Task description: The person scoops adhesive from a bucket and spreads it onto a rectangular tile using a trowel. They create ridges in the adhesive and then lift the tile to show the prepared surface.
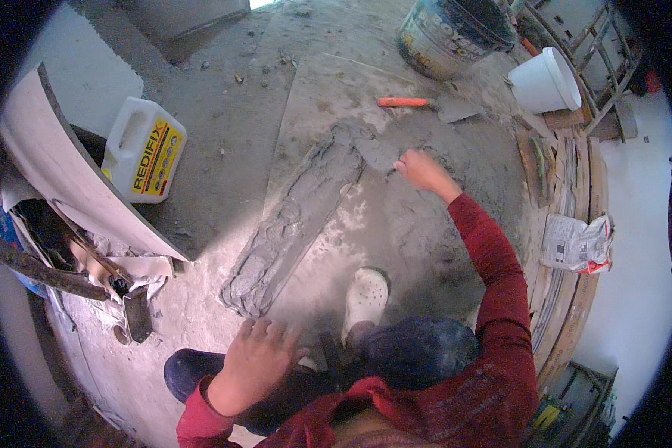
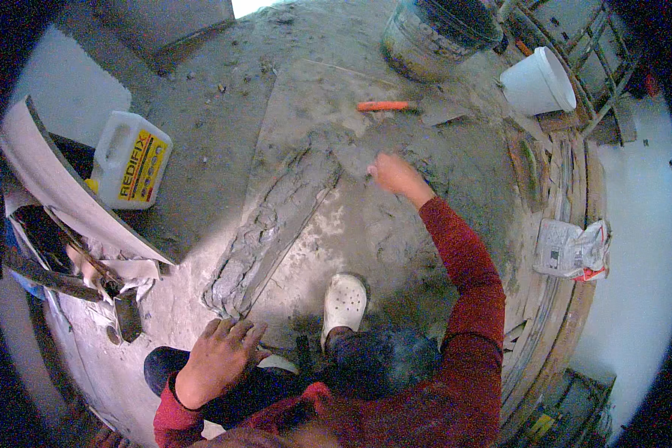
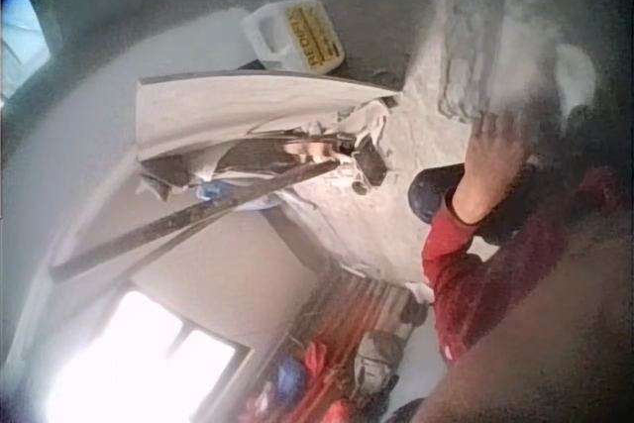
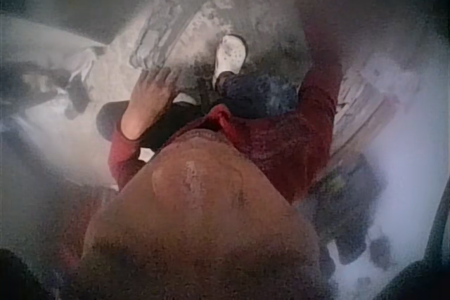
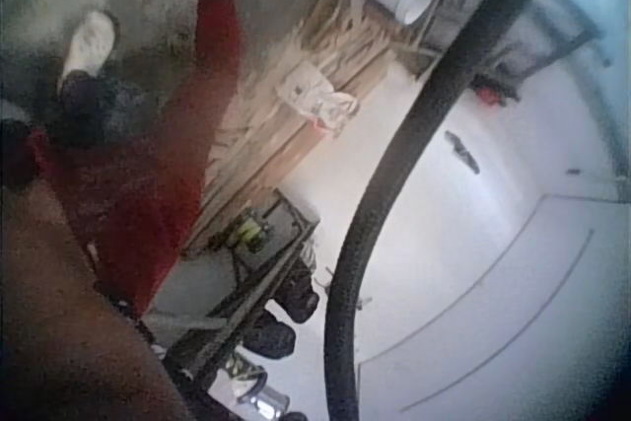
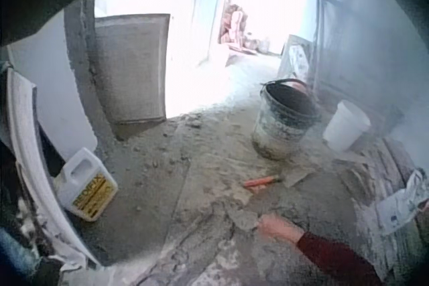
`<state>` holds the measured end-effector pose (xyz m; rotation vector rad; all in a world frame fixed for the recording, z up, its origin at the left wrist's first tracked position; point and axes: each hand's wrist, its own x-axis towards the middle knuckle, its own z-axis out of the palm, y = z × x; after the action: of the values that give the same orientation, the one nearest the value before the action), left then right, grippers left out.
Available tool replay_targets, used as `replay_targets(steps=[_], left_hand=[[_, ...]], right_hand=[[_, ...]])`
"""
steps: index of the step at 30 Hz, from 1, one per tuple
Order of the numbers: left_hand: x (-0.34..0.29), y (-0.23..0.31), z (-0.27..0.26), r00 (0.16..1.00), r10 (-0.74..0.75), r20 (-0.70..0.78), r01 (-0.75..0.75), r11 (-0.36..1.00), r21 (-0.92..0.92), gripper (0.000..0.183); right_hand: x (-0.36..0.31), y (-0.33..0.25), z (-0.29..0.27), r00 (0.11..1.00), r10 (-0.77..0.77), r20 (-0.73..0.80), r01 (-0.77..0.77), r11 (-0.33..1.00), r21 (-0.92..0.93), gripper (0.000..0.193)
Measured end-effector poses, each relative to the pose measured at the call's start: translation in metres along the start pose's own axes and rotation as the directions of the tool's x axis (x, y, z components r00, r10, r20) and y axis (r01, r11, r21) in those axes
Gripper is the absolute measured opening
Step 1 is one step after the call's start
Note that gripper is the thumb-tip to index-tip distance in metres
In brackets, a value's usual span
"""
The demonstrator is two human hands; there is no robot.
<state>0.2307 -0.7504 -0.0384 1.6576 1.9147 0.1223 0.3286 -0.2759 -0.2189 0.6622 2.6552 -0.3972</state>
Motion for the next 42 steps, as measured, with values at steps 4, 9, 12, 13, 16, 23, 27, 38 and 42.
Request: replay_targets(steps=[4,9,12,13,16,23,27,38,42], left_hand=[[-0.008,-0.002,0.008,0.991,-0.015,-0.131,0.016,1.000,0.006,0.042],[-0.009,0.002,0.002,0.999,-0.029,-0.026,0.028,1.000,-0.002,0.047],[-0.009,0.002,0.001,0.999,-0.024,-0.041,0.024,1.000,0.005,0.047],[-0.010,0.002,0.000,0.999,-0.028,-0.046,0.028,1.000,0.010,0.047],[-0.013,0.002,0.004,0.997,-0.050,-0.051,0.050,0.999,0.000,0.047],[-0.006,0.004,0.005,0.999,-0.009,-0.041,0.010,1.000,0.027,0.048],[-0.014,0.004,0.003,0.997,-0.072,-0.038,0.073,0.997,0.014,0.047],[-0.018,0.006,0.002,0.999,-0.026,-0.040,0.027,1.000,0.010,0.048],[-0.026,0.004,0.003,0.996,-0.020,-0.092,0.024,0.999,0.041,0.050]], right_hand=[[-0.022,-0.003,-0.014,0.997,-0.076,0.035,0.077,0.997,-0.023,0.045],[-0.033,-0.010,-0.019,0.984,0.151,0.098,-0.166,0.970,0.177,0.044],[-0.039,-0.018,-0.017,0.955,0.206,0.214,-0.253,0.941,0.225,0.043],[-0.045,-0.014,-0.021,0.963,0.172,0.208,-0.215,0.955,0.203,0.043],[-0.047,-0.011,-0.021,0.994,0.055,0.091,-0.068,0.987,0.144,0.042],[-0.006,-0.028,0.006,0.997,-0.037,-0.063,0.035,0.999,-0.023,0.038],[-0.014,-0.024,-0.030,0.986,-0.016,0.169,0.008,0.999,0.048,0.038],[-0.030,-0.091,-0.005,0.876,-0.060,0.478,-0.289,0.729,0.621,0.036],[-0.024,-0.086,-0.018,0.917,-0.009,0.399,-0.284,0.688,0.668,0.039]])
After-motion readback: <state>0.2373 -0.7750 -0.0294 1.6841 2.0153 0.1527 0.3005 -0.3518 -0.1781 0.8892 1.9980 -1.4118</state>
